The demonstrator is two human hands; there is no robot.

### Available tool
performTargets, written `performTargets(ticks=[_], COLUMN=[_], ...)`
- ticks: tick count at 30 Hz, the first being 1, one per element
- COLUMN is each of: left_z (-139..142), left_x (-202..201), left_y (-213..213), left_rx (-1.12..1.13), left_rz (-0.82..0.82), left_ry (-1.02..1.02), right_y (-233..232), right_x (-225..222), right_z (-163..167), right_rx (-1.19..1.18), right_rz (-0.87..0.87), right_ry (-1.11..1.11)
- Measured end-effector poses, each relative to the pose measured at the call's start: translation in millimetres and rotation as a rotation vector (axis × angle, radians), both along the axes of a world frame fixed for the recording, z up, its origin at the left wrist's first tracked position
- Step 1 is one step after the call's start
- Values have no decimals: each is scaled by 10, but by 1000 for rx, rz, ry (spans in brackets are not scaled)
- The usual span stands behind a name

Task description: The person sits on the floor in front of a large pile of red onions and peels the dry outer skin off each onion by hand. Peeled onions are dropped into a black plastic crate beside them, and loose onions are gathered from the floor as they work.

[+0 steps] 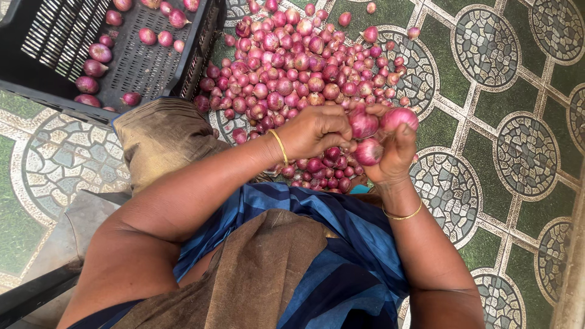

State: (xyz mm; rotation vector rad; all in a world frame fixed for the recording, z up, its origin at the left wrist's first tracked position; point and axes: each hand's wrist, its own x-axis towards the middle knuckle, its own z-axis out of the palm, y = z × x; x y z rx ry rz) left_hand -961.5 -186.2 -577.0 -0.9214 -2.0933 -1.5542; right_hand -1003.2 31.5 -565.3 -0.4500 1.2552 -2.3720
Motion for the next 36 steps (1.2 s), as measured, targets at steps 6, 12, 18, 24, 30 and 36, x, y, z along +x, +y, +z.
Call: performTargets(ticks=[6,12,18,24,30,36], left_z=[23,66,51,23,-52,44], left_x=[15,76,109,130,154,198], left_y=[-41,2,37,51,97,121], left_rx=[-108,58,305,228,157,107], left_rz=[60,206,-5,110,156,223], left_ry=[-132,-64,-169,-7,-17,32], right_y=[2,-102,-86,-69,-22,-30], right_x=[3,99,142,186,152,244], right_z=[59,43,211,169,76,8], right_rx=[15,38,-169,-10,53,157], right_rz=[-62,62,16,79,-77,-207], right_ry=[25,71,-72,-151,-64,187])
